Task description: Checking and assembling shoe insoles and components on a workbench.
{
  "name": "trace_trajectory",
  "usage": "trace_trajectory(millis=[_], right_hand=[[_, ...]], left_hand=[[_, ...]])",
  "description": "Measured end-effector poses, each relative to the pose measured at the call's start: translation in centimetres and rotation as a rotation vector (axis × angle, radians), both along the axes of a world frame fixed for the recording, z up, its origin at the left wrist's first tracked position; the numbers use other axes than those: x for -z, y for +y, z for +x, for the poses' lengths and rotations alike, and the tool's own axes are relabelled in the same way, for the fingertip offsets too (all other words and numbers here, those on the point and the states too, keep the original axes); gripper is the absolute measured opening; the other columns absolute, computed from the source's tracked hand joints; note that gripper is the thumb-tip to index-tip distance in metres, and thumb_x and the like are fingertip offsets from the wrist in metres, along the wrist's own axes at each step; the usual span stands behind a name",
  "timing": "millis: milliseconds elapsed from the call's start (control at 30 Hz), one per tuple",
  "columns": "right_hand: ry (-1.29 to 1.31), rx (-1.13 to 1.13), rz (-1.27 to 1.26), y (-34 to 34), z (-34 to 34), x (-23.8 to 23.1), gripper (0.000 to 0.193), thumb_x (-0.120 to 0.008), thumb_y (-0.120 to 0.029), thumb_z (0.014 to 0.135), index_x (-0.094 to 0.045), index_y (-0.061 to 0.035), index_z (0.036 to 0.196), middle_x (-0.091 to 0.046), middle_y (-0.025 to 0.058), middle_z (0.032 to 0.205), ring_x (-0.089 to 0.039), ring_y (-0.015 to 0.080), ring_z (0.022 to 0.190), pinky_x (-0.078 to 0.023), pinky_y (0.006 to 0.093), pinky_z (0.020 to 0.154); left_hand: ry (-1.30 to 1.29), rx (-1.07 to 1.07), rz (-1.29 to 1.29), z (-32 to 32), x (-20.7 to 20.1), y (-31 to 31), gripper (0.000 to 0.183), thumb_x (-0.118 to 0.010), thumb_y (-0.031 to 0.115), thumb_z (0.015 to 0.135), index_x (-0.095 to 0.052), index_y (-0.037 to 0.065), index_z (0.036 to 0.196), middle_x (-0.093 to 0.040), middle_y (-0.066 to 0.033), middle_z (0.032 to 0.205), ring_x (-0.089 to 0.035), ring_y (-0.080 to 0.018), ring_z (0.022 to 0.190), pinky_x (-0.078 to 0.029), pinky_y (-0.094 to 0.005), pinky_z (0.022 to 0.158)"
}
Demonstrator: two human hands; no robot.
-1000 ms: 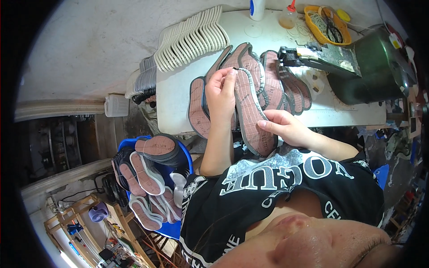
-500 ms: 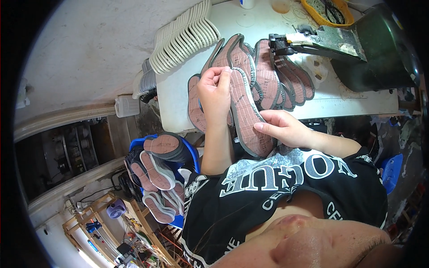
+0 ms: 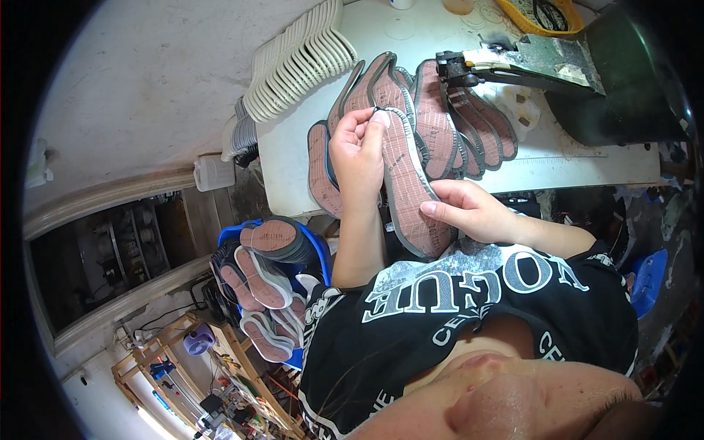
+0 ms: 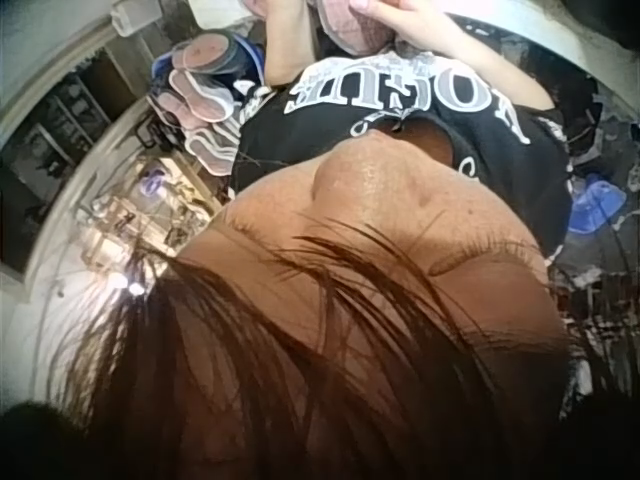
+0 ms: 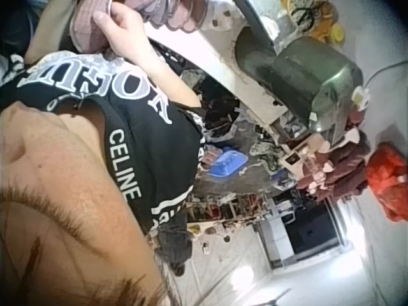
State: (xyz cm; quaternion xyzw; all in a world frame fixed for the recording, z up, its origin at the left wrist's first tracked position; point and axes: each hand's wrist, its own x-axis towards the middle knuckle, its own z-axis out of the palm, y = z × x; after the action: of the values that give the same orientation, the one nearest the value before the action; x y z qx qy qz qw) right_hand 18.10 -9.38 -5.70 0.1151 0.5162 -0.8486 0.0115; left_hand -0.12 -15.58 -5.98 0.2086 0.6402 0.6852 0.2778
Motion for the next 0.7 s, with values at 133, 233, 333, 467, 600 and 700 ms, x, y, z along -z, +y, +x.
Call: trace_trajectory(millis=[133,233,333,467,600,700], right_hand=[[0.008,-0.021,0.036,0.7,0.1,-0.4,0.031,-0.054,-0.024,0.099,-0.058,0.004,0.111,-0.063,0.0013,0.096,-0.052,0.0045,0.088,-0.045,0.0256,0.08],[0.014,-0.023,0.031,0.7,0.3,-0.3,0.031,-0.054,-0.024,0.099,-0.058,0.0041,0.112,-0.063,0.0015,0.096,-0.052,0.0044,0.088,-0.045,0.0256,0.08],[0.014,0.004,-0.01,0.4,0.3,0.7,0.031,-0.054,-0.023,0.099,-0.058,0.0039,0.112,-0.063,0.001,0.096,-0.052,0.004,0.088,-0.045,0.0252,0.08],[0.007,0.013,-0.063,0.2,0.3,0.5,0.03,-0.053,-0.023,0.099,-0.059,0.004,0.111,-0.063,0.0004,0.096,-0.052,0.0036,0.087,-0.045,0.0247,0.079],[-0.007,0.004,-0.035,0.0,0.1,0.7,0.029,-0.053,-0.022,0.099,-0.058,0.0042,0.112,-0.063,0.0007,0.096,-0.052,0.004,0.088,-0.046,0.025,0.08],[0.024,-0.01,-0.042,-0.8,-0.6,-0.4,0.028,-0.053,-0.021,0.099,-0.058,0.0042,0.11,-0.063,0.0005,0.096,-0.052,0.0041,0.088,-0.046,0.0252,0.079]], left_hand=[[0.112,-0.035,-0.09,0.1,-0.6,0.3,0.014,-0.059,0.007,0.091,-0.063,-0.006,0.097,-0.067,-0.0049,0.079,-0.06,-0.0062,0.07,-0.045,-0.0196,0.064],[0.107,-0.012,-0.1,0.3,-0.6,0.3,0.017,-0.058,0.006,0.092,-0.061,-0.006,0.102,-0.067,-0.0055,0.085,-0.061,-0.0069,0.075,-0.046,-0.0196,0.069],[0.053,0.074,-0.008,0.6,-0.1,0.2,0.028,-0.055,0.004,0.092,-0.053,-0.007,0.118,-0.064,-0.0105,0.105,-0.06,-0.0094,0.091,-0.047,-0.0208,0.077],[-0.071,0.152,0.069,2.2,-0.1,-1.8,0.043,-0.051,0.001,0.093,-0.038,-0.006,0.134,-0.054,-0.0144,0.125,-0.054,-0.0135,0.11,-0.044,-0.0256,0.091],[-0.211,0.215,0.072,3.5,0.2,-4.5,0.051,-0.047,0.0,0.093,-0.029,-0.005,0.141,-0.049,-0.0136,0.131,-0.048,-0.0169,0.119,-0.036,-0.0314,0.102],[-0.333,0.214,0.056,3.8,-0.3,-6.4,0.052,-0.046,0.003,0.095,-0.027,-0.005,0.142,-0.048,-0.0135,0.132,-0.048,-0.0166,0.12,-0.036,-0.0302,0.102]])
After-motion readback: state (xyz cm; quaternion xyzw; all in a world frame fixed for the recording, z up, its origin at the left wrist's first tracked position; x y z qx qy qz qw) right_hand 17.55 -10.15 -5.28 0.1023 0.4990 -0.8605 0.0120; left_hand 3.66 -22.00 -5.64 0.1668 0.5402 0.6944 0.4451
